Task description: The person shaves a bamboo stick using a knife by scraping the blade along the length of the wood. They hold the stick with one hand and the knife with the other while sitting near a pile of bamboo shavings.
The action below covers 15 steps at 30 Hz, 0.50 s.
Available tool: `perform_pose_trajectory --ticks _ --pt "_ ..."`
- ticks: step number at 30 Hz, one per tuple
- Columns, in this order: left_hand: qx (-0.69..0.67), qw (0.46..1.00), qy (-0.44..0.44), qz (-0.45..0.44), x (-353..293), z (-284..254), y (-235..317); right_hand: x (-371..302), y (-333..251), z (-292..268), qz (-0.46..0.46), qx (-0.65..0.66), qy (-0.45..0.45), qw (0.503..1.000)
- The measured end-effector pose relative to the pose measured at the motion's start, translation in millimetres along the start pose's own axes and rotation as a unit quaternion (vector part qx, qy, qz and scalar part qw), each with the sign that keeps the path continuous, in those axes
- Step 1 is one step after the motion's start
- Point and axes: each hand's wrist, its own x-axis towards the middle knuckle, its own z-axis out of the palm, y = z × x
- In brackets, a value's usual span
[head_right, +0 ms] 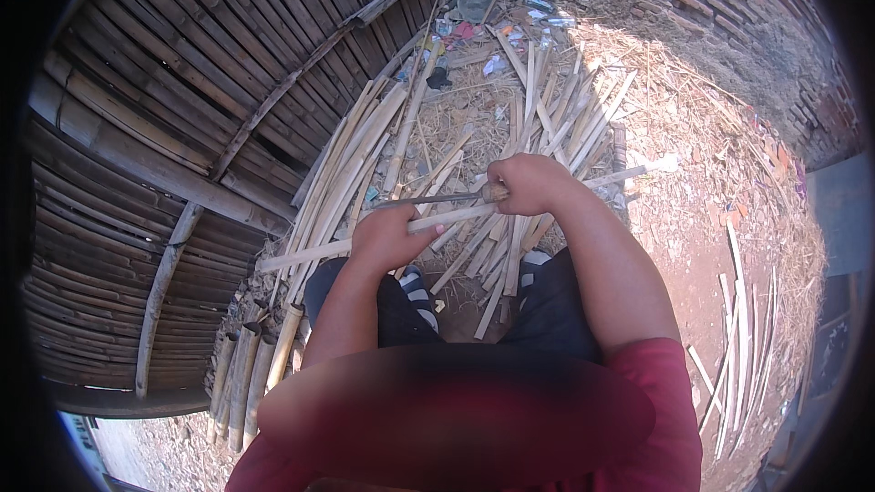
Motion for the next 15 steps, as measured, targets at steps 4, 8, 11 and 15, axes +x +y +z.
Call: perform_pose_trajectory --ticks 4,8,11,15 --pt "0.011 0.999 -0.035 -0.006 0.7 -0.3 0.1 0.5 1.7 1.5 -0.006 0.005 -0.002 1.000" --pt "0.017 0.997 -0.082 -0.005 1.2 4.0 -2.5 2.3 1.8 3.4 -0.006 0.003 -0.008 1.000" --pt "0.039 0.996 -0.079 0.016 1.1 5.5 -2.9 3.8 2.7 5.1 -0.005 0.005 -0.014 1.000" --pt "0.033 0.997 -0.075 0.009 -0.3 4.3 -1.7 4.5 3.5 6.0 -0.006 0.009 -0.018 1.000"
